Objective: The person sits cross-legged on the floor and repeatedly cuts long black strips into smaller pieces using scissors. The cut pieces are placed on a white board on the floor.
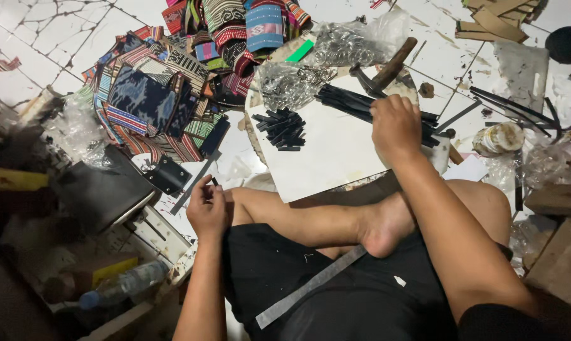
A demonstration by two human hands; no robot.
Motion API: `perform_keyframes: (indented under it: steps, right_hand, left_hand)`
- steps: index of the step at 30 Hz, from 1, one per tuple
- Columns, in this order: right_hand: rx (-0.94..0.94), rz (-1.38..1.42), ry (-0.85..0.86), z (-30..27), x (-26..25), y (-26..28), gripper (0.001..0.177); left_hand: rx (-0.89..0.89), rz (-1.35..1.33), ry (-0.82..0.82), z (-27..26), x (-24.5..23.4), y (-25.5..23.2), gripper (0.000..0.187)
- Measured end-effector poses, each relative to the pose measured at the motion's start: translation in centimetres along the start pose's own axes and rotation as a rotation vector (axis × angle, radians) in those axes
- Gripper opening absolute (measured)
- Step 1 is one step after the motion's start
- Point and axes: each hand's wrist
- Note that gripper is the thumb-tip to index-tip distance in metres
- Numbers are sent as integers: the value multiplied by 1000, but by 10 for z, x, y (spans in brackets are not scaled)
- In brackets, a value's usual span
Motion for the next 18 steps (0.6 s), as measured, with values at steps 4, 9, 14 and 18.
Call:
perform_keyframes:
  steps: [4,9,14,18]
  right_hand:
    - [1,17,-81,-4,-12,-18,8]
    - [65,441,-123,-9,-71,-3,7]
    - [337,1057,144,-20,-127,47,14]
    - [396,1423,406,-38,-157,83,16]
  left_hand:
    - [-17,-28,-72,2,5,24,23]
    - [248,-127,-141,1,-8,-13,20]
    - [265,-409,81,-29,17,-104,26]
    - [287,-695,353,-46,41,-176,42]
Point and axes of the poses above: each hand's wrist, its own z-axis towards the middle knuckle, its own x-axis out of the palm, y = z × x, and after that the axes turned 3 degrees about z, right-handed
